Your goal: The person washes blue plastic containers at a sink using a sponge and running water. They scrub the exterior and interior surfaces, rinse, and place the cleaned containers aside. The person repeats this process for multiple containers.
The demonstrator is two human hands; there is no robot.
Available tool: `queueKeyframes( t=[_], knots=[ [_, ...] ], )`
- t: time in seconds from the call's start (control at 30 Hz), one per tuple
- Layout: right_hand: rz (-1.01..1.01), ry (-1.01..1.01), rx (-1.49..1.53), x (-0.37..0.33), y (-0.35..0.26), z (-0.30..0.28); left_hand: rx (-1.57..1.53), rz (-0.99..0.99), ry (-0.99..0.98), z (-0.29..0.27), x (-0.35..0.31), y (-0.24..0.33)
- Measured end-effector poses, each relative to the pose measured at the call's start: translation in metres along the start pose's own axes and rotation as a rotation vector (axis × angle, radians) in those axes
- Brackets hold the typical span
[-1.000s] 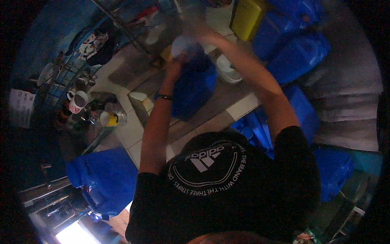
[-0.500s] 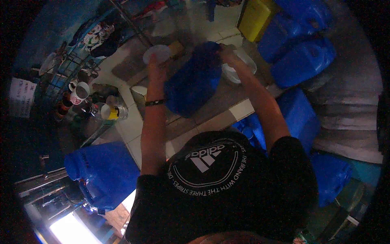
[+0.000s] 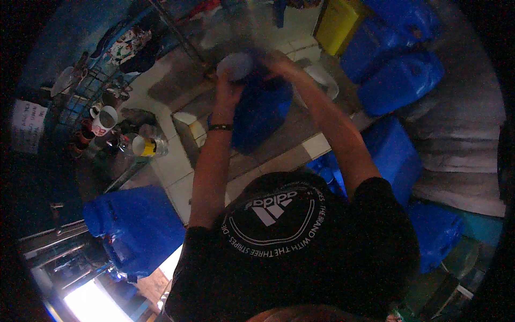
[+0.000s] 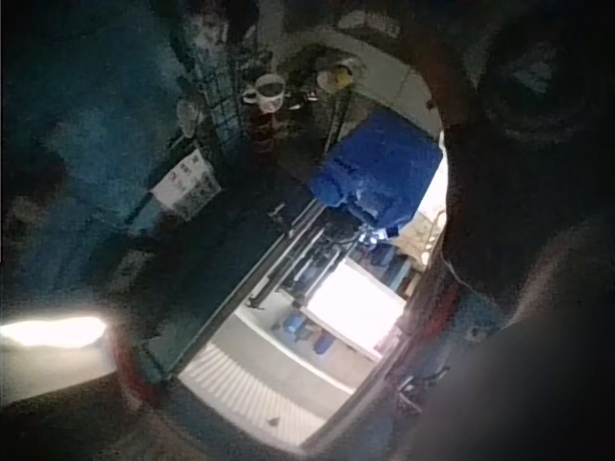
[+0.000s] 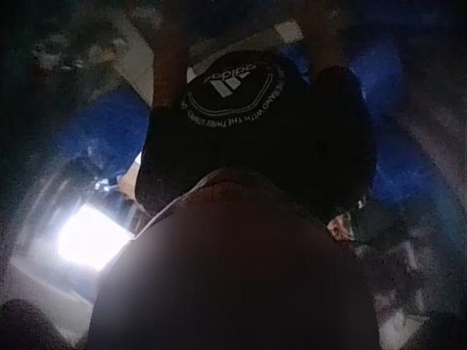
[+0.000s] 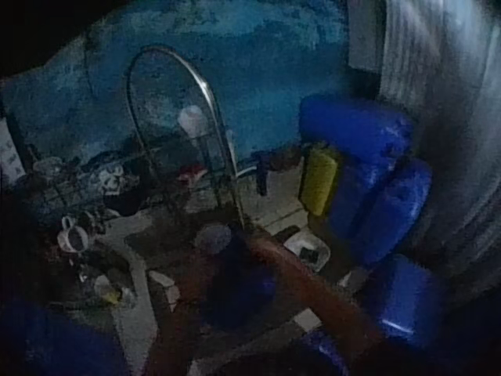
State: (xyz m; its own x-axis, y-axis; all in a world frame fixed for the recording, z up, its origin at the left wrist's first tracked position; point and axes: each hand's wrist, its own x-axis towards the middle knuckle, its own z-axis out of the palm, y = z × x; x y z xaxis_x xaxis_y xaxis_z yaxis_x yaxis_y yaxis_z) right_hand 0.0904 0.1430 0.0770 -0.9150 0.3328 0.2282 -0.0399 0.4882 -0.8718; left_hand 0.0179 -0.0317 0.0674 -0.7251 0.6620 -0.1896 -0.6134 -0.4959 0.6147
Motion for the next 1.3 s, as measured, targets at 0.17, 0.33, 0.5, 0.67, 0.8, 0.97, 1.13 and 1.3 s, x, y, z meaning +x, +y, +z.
queueKeyframes(
  t=[0.17, 0.33, 0.5, 0.67, 0.8, 0.97, 1.13, 1.3],
  knots=[
    [0.180, -0.239, -0.403, 0.020, -0.049, -0.025, 0.187, 0.038, 0.042, -0.029, 0.035, -0.029],
    [-0.475, -0.608, -0.252, 0.056, -0.045, -0.027, 1.184, 0.285, -0.177, -0.038, 0.072, -0.044],
    [-0.421, -0.651, -0.458, 0.071, -0.040, -0.044, 1.807, 0.542, -0.583, 0.010, 0.076, -0.030],
    [-0.283, -0.256, -0.570, 0.058, -0.042, -0.058, 1.854, 0.769, -0.670, 0.061, 0.061, -0.026],
    [-0.402, -0.097, -0.771, 0.040, -0.044, -0.078, 1.960, 0.812, -0.713, 0.091, 0.053, -0.018],
    [-0.398, 0.036, -1.122, 0.011, -0.021, -0.091, 2.165, 0.794, -0.791, 0.102, 0.026, 0.009],
    [-0.158, 0.013, -0.826, 0.000, 0.034, -0.022, 1.906, 0.557, -0.170, 0.037, 0.010, 0.026],
    [-0.322, -0.235, -0.540, 0.001, 0.067, 0.037, 2.022, 0.966, 0.043, -0.054, -0.007, 0.004]
  ],
)
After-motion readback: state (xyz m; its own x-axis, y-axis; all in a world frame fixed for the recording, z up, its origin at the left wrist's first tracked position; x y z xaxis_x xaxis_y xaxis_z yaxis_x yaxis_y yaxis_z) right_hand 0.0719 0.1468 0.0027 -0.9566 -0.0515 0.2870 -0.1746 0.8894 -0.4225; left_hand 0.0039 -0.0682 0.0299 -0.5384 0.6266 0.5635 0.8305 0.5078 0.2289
